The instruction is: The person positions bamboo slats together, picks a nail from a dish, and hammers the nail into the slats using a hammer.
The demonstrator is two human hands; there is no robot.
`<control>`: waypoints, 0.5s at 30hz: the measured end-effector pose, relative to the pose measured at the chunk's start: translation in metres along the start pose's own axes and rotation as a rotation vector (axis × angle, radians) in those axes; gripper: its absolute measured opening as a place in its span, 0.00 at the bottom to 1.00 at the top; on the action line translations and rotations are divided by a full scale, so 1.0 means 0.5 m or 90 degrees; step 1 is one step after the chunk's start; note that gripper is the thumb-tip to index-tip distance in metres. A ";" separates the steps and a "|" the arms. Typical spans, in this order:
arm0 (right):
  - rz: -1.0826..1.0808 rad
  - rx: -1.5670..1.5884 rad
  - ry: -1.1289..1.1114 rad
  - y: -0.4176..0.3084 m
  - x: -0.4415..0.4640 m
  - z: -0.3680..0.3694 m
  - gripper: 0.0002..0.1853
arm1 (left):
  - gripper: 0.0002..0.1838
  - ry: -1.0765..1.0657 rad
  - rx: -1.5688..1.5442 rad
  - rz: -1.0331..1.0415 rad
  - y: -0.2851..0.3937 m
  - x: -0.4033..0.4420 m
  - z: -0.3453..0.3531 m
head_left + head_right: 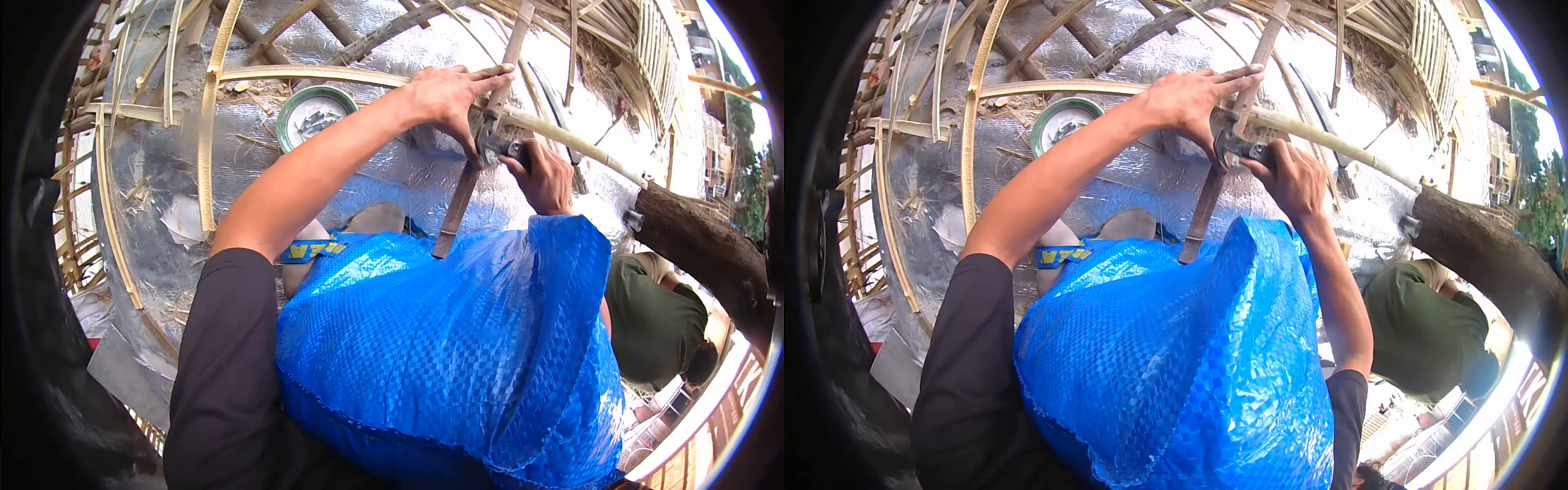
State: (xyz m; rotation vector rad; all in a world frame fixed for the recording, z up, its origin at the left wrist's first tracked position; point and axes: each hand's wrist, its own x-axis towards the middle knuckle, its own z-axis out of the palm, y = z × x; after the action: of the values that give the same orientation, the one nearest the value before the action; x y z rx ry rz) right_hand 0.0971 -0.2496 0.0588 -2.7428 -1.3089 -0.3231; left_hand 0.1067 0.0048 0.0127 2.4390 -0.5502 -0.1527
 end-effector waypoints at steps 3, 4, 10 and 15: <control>0.107 -0.045 -0.088 -0.004 -0.020 0.010 0.27 | 0.81 0.027 -0.003 0.017 -0.007 -0.001 0.021; 0.146 -0.067 -0.088 0.000 -0.015 0.011 0.27 | 0.81 0.031 -0.012 0.016 -0.008 0.004 0.016; 0.149 -0.123 -0.091 -0.003 -0.021 0.004 0.26 | 0.81 0.054 -0.002 0.019 0.002 0.004 0.017; 0.082 -0.009 -0.054 -0.015 -0.006 0.007 0.28 | 0.81 0.033 -0.012 0.006 -0.007 -0.003 0.012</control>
State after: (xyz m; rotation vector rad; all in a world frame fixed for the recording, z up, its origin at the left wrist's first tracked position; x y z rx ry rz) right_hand 0.0899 -0.2465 0.0547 -2.8648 -1.1447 -0.2106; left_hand 0.1052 0.0044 0.0057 2.4151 -0.5358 -0.0899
